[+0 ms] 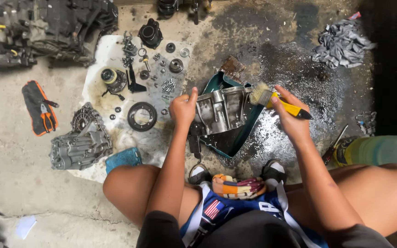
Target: The person scrubs a metallic engine component with a yellow-handled brush, repeatedly dipping the brush into a green tray of liquid and rotating the part to clean multiple surfaces.
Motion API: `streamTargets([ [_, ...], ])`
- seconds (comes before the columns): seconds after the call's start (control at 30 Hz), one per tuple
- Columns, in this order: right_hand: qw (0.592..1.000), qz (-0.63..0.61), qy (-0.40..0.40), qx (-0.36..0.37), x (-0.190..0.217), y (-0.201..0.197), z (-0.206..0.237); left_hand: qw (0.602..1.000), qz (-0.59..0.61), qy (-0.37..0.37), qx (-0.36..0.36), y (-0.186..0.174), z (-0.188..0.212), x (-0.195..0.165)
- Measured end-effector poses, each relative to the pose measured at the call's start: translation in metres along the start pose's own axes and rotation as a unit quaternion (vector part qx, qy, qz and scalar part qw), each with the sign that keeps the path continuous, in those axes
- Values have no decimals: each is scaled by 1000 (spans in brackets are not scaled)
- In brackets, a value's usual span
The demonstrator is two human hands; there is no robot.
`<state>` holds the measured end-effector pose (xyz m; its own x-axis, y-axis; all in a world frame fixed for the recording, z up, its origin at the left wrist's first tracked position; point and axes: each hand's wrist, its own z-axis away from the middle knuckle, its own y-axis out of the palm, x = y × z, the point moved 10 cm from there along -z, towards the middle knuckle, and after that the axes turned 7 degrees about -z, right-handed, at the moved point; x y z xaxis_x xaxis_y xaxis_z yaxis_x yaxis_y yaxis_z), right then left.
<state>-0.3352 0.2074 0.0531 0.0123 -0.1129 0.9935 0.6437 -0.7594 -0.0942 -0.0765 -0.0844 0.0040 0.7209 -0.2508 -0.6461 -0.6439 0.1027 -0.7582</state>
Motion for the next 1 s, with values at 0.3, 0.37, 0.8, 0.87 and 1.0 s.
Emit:
streamTargets([
  [0.3,948,121,-285,74,77,81,23,992,25,106,-61,-2,14,-40],
  [0.37,945,148,-286,46,75,75,13,991,27,107,-73,1,16,-40],
  [0.8,982,6,-185,48,24,57,-25,990,4,126,-68,12,11,-39],
  [0.87,968,43,-240,54,40,67,-19,989,4,129,-69,8,13,-41],
  [1.0,931,160,-329,15,72,81,-3,986,16,147,-77,1,16,-46],
])
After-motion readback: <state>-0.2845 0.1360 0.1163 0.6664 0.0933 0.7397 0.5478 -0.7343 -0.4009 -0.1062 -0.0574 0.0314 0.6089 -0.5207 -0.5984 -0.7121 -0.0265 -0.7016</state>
